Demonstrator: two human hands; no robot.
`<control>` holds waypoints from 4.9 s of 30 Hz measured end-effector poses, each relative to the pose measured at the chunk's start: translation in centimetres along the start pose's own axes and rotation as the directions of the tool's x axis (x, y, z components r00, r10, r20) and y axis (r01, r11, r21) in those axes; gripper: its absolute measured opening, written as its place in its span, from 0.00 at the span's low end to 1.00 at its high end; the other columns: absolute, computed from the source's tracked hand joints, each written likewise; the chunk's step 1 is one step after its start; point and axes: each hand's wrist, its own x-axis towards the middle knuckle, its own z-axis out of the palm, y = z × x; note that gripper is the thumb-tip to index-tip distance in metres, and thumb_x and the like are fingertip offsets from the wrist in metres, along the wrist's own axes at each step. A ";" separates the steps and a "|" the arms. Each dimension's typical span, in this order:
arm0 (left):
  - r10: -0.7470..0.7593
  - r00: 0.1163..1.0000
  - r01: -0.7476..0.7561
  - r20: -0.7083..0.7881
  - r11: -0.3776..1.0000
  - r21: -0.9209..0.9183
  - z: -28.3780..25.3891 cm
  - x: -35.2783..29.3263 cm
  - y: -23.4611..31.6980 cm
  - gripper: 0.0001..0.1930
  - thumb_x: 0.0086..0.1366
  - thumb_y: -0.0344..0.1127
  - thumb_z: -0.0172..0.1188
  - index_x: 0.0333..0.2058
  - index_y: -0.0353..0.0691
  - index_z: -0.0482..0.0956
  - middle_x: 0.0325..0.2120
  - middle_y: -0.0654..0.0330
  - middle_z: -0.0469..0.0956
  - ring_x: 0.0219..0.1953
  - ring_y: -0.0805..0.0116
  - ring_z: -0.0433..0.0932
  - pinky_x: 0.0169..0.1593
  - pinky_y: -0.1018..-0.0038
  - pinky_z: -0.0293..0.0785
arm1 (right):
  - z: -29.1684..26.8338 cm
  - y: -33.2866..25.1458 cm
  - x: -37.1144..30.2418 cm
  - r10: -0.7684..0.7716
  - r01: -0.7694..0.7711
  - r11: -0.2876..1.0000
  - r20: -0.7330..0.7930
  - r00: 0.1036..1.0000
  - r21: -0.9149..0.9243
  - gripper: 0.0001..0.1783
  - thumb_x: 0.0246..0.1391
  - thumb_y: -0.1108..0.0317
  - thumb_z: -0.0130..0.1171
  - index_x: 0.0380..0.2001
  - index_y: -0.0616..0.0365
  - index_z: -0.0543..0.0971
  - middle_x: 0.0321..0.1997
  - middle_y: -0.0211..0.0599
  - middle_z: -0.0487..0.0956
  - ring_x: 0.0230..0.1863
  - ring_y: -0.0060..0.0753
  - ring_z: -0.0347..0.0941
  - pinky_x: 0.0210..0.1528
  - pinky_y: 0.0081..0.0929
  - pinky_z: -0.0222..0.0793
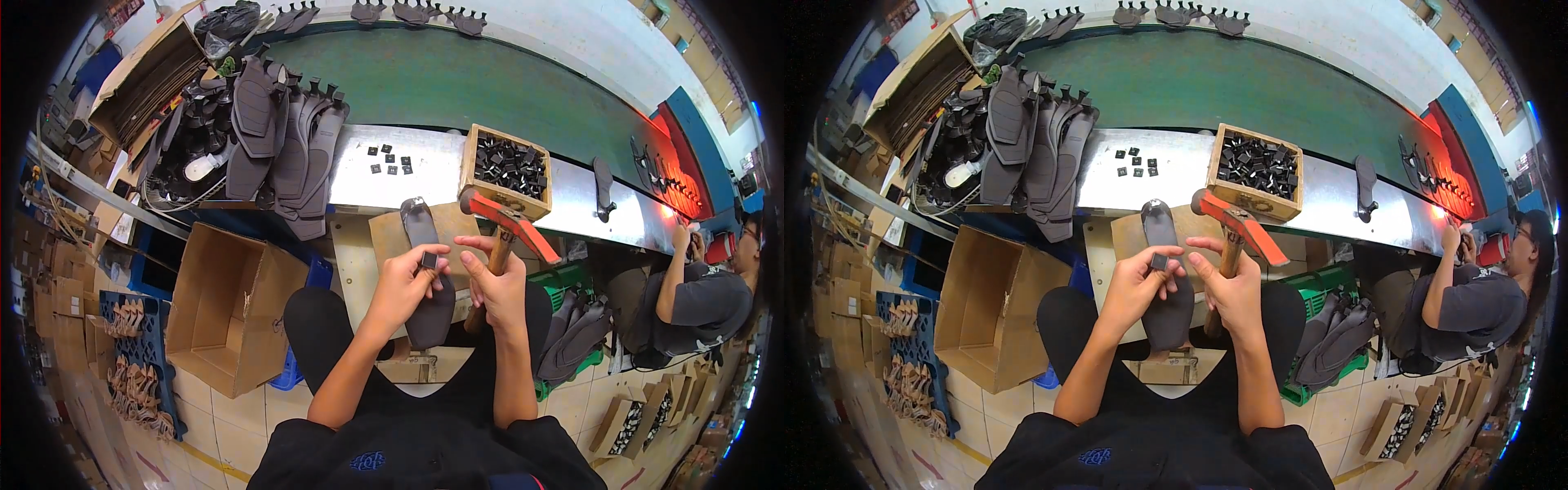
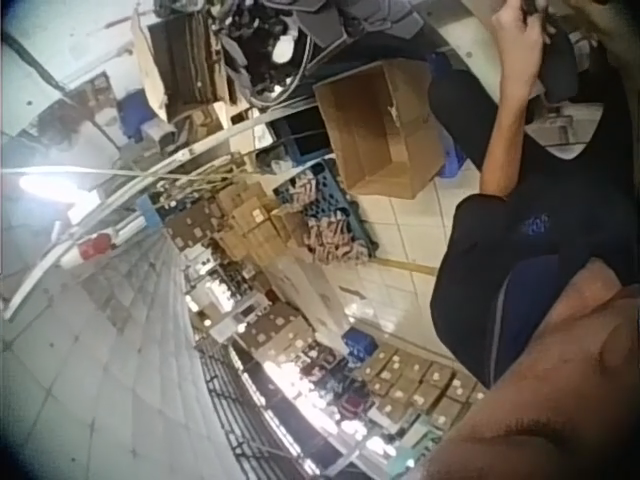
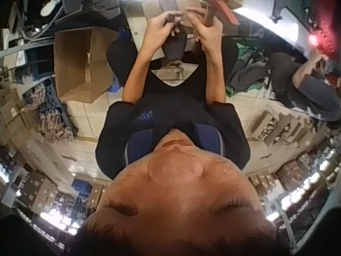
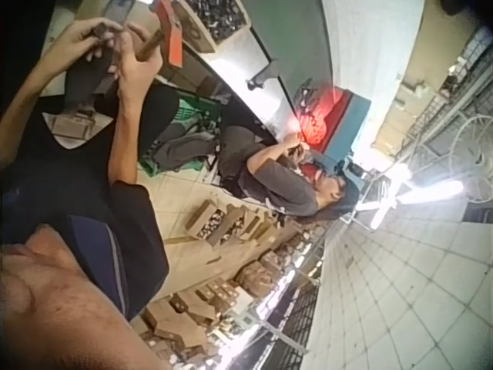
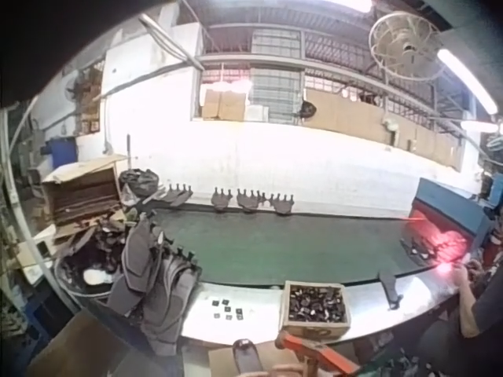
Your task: Manually attaching small heel components to shoe soles using a hammer and pins in an assembly line.
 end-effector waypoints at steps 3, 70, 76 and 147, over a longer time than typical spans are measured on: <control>-0.142 0.945 0.198 0.296 0.966 -0.167 0.2 -1.6 2.6 0.16 0.75 0.41 0.52 0.47 0.32 0.80 0.28 0.60 0.81 0.25 0.79 0.77 0.25 0.84 0.69 | -0.8 -0.9 -1.0 -0.043 0.043 0.999 0.041 0.998 -0.017 0.14 0.58 0.72 0.65 0.46 0.66 0.80 0.48 0.46 0.82 0.14 0.10 0.63 0.13 0.13 0.56; 0.331 0.210 0.865 0.920 0.375 -0.333 1.4 -4.1 0.6 0.23 0.73 0.38 0.40 0.29 0.22 0.75 0.15 0.47 0.72 0.09 0.69 0.68 0.11 0.81 0.59 | -2.6 -3.9 -2.9 0.066 -0.121 0.992 0.619 0.783 0.047 0.08 0.52 0.79 0.68 0.37 0.66 0.83 0.43 0.39 0.83 0.48 0.29 0.78 0.52 0.28 0.73; 0.069 0.517 0.838 0.853 0.161 -0.521 0.0 -4.1 -0.1 0.23 0.73 0.38 0.39 0.24 0.28 0.72 0.16 0.48 0.70 0.11 0.69 0.66 0.12 0.80 0.61 | -1.9 -2.6 -2.6 0.089 -0.125 0.991 0.446 0.891 0.052 0.07 0.49 0.77 0.68 0.32 0.68 0.82 0.41 0.53 0.84 0.24 0.19 0.74 0.23 0.14 0.67; 0.392 0.913 -0.371 0.108 0.693 0.618 -3.4 4.9 -2.9 0.15 0.63 0.39 0.65 0.45 0.39 0.82 0.44 0.55 0.83 0.49 0.58 0.78 0.70 0.56 0.49 | -0.1 0.7 8.3 -0.335 0.507 0.783 0.443 0.831 -0.359 0.10 0.55 0.76 0.61 0.40 0.67 0.79 0.31 0.51 0.82 0.30 0.39 0.78 0.37 0.31 0.72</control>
